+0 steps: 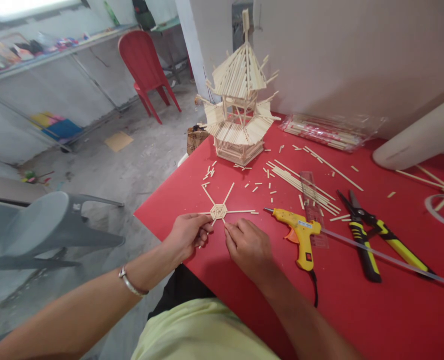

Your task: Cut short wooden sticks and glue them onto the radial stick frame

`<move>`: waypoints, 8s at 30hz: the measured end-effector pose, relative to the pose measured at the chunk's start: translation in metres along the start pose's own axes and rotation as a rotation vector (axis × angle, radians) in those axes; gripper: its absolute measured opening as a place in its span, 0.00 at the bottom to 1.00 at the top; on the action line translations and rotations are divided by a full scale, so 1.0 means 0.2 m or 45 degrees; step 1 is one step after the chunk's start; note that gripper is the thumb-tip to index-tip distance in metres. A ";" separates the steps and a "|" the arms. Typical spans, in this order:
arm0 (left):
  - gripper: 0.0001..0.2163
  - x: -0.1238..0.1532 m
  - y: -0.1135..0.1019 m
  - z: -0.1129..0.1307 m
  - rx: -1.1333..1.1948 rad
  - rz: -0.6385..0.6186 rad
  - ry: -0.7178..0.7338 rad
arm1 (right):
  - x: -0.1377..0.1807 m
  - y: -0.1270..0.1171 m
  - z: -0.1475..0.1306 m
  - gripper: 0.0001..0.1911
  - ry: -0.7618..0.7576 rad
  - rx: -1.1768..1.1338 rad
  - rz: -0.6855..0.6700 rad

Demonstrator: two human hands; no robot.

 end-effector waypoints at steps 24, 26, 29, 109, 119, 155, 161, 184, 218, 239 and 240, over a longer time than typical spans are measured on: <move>0.10 0.11 -0.05 0.02 0.245 -0.097 0.187 | 0.02 0.02 0.01 0.10 -0.020 -0.036 -0.035; 0.10 0.14 -0.05 0.02 0.260 -0.133 0.226 | 0.01 0.01 0.00 0.10 -0.031 -0.047 -0.019; 0.11 0.16 -0.05 0.01 0.242 -0.170 0.244 | 0.01 0.00 0.00 0.10 -0.037 -0.050 -0.012; 0.14 -0.10 -0.05 0.09 -0.370 -0.281 0.032 | 0.01 -0.01 -0.02 0.11 0.096 -0.096 -0.071; 0.13 -0.10 -0.05 0.09 -0.378 -0.288 0.043 | 0.02 0.00 -0.01 0.10 0.096 -0.076 -0.052; 0.12 -0.10 -0.05 0.08 -0.386 -0.289 0.067 | 0.02 0.02 -0.01 0.10 0.119 -0.097 -0.093; 0.12 -0.11 -0.05 0.06 -0.401 -0.300 0.053 | 0.03 0.02 -0.01 0.09 0.123 -0.082 -0.106; 0.12 -0.11 -0.05 0.07 -0.382 -0.294 0.072 | 0.02 0.02 -0.01 0.09 0.127 -0.089 -0.120; 0.13 -0.09 -0.05 0.08 -0.405 -0.250 0.167 | 0.03 -0.01 -0.01 0.10 0.104 -0.056 0.002; 0.10 0.13 -0.24 0.11 -1.319 -0.123 1.210 | 0.08 -0.07 -0.07 0.11 -0.077 0.147 0.021; 0.11 0.13 -0.25 0.10 -1.316 -0.124 1.226 | 0.08 -0.09 -0.06 0.12 -0.026 0.210 0.067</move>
Point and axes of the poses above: each hand's wrist, its own x-axis away from the middle knuckle, its own y-axis out of the palm, z = x × y, the point moved 7 cm from there along -x, towards the middle knuckle, and after that the axes turned 11 degrees about y, right-handed, at the moved point
